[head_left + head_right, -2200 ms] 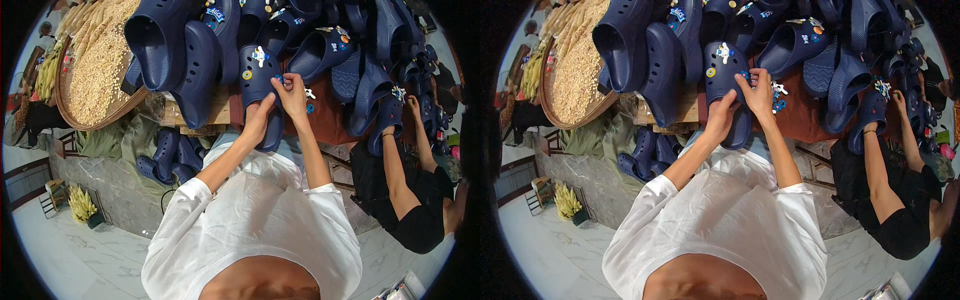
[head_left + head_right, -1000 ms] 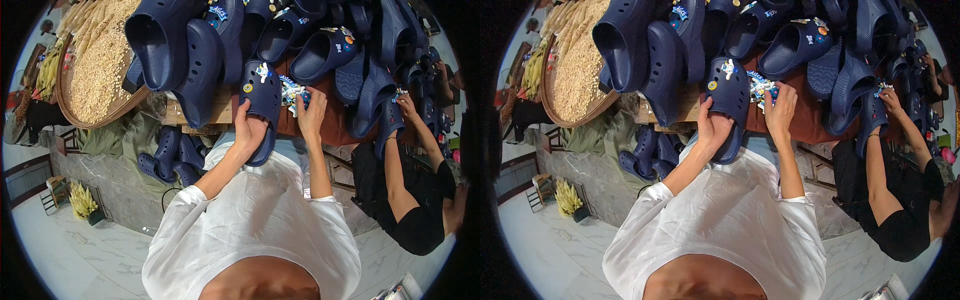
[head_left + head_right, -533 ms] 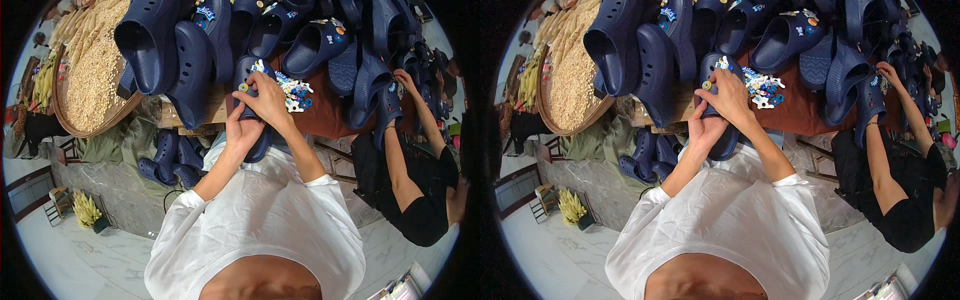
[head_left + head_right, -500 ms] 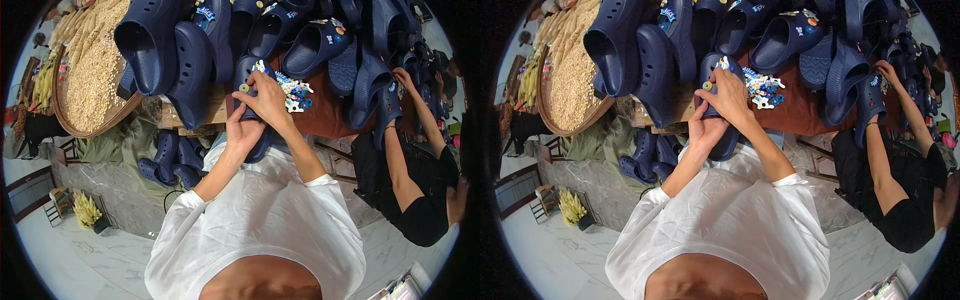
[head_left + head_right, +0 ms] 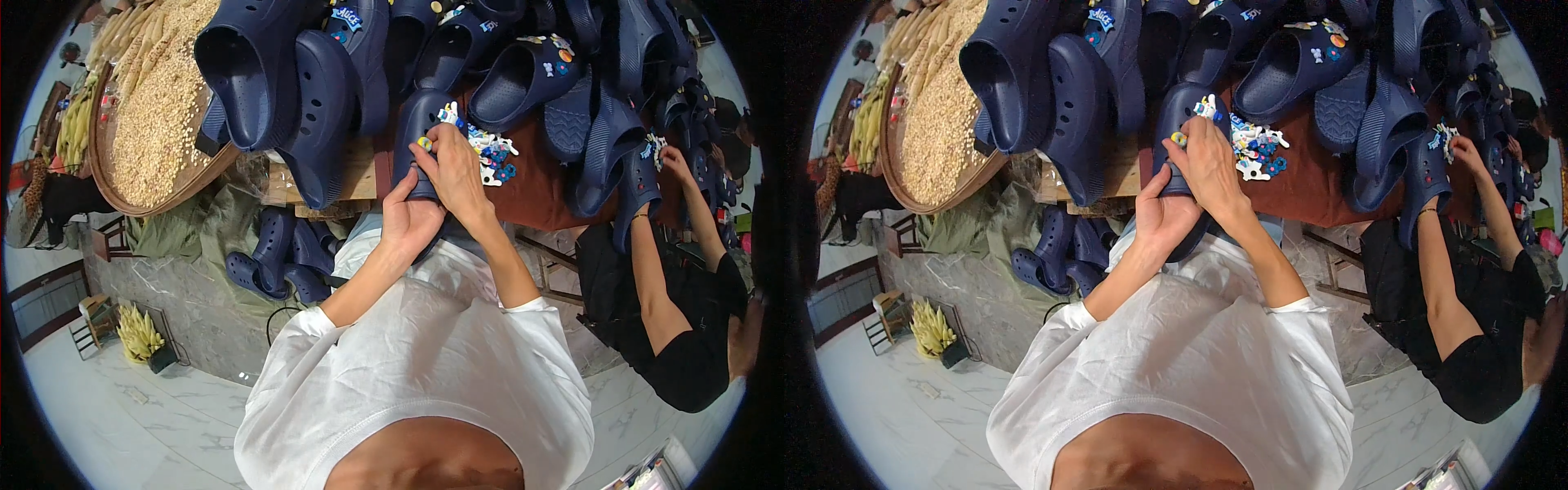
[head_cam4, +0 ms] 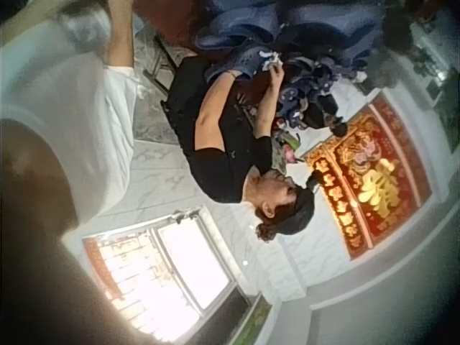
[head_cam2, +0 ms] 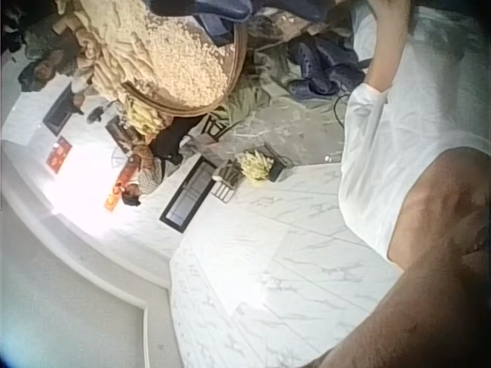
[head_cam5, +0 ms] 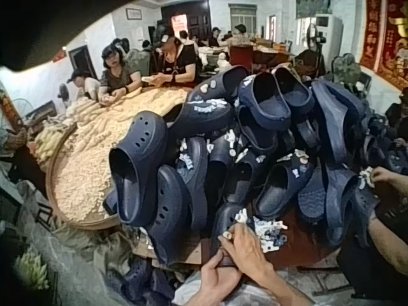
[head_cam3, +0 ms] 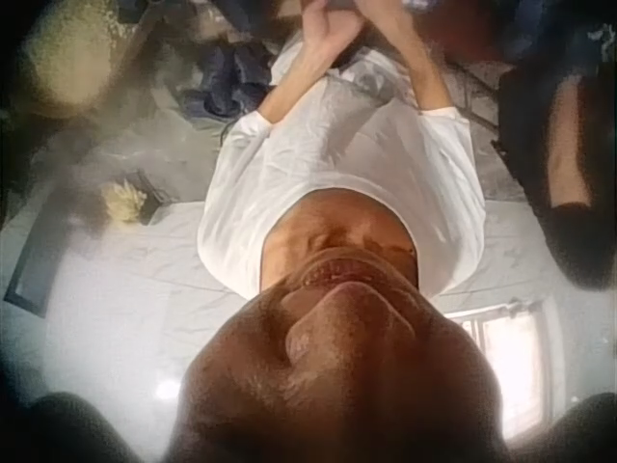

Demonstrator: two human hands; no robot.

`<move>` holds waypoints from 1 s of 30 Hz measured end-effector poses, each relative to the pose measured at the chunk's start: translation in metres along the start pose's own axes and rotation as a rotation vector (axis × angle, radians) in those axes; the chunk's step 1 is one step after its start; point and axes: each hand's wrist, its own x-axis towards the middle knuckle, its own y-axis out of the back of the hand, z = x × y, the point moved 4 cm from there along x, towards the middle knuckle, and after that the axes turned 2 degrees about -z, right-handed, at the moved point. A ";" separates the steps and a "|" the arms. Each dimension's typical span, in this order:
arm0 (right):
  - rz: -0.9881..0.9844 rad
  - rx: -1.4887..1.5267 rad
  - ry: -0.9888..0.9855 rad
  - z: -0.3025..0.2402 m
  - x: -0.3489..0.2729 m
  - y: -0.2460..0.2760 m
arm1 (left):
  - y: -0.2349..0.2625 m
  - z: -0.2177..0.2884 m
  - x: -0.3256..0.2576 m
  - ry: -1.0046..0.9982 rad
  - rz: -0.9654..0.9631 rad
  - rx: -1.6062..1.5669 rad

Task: Decorating blue foam clogs by inserting various colorful plastic charms into the holes.

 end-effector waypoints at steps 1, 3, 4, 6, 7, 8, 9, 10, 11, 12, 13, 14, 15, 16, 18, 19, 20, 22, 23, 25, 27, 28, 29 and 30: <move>-0.005 0.082 -0.074 0.004 -0.001 0.001 | 0.000 0.001 0.000 -0.004 -0.011 0.034; -0.011 0.165 -0.148 0.010 -0.004 0.008 | 0.002 0.006 -0.001 -0.010 -0.021 0.067; 0.021 0.152 -0.205 0.017 -0.006 0.016 | 0.005 0.011 -0.002 0.014 -0.018 0.059; 0.105 0.027 -0.270 0.036 -0.011 0.027 | 0.004 0.019 -0.006 0.013 -0.005 0.091; 0.099 -0.099 -0.265 0.045 -0.013 0.033 | 0.002 0.022 -0.009 0.010 -0.001 0.089; 0.080 -0.174 -0.244 0.055 -0.016 0.039 | 0.001 0.025 -0.012 0.014 0.018 0.098; 0.060 -0.249 -0.223 0.064 -0.022 0.041 | 0.001 0.027 -0.013 0.018 0.038 0.107; 0.061 -0.264 -0.208 0.071 -0.025 0.043 | 0.003 0.029 -0.013 0.018 0.039 0.107; 0.060 -0.264 -0.208 0.076 -0.029 0.043 | 0.006 0.031 -0.011 0.010 -0.010 0.130; 0.062 -0.313 -0.207 0.079 -0.034 0.044 | 0.010 0.033 -0.009 0.001 -0.059 0.154; 0.063 -0.363 -0.206 0.079 -0.036 0.045 | 0.018 0.033 -0.007 0.002 -0.057 0.154; 0.063 -0.354 -0.217 0.075 -0.034 0.046 | 0.023 0.034 -0.005 -0.052 -0.148 0.240; 0.061 -0.351 -0.215 0.072 -0.030 0.045 | 0.028 0.035 -0.004 -0.106 -0.238 0.326; 0.087 -0.312 -0.173 0.067 -0.025 0.044 | 0.037 0.035 0.000 -0.104 -0.237 0.327; 0.113 -0.269 -0.128 0.056 -0.013 0.038 | 0.049 0.037 0.007 -0.196 -0.293 0.633; 0.102 -0.224 -0.079 0.048 -0.006 0.030 | 0.057 0.036 0.012 -0.201 -0.293 0.634; 0.096 -0.182 -0.034 0.040 0.000 0.023 | 0.064 0.037 0.018 -0.241 -0.176 0.600; 0.088 -0.187 -0.034 0.031 0.010 0.005 | 0.065 0.033 0.035 -0.273 -0.056 0.484; 0.079 -0.192 -0.037 0.027 0.014 -0.003 | 0.055 0.033 0.042 -0.267 -0.059 0.489; 0.073 -0.220 -0.081 0.022 0.020 -0.016 | 0.037 0.029 0.056 -0.136 -0.082 0.347; 0.068 -0.250 -0.129 0.025 0.022 -0.024 | 0.024 0.029 0.064 -0.094 -0.099 0.367; 0.057 -0.260 -0.136 0.025 0.024 -0.028 | 0.022 0.030 0.068 -0.069 -0.112 0.381; 0.046 -0.271 -0.144 0.026 0.025 -0.031 | 0.025 0.031 0.075 -0.065 -0.113 0.382; 0.065 -0.234 -0.141 0.028 0.025 -0.031 | 0.028 0.033 0.081 -0.073 -0.247 0.361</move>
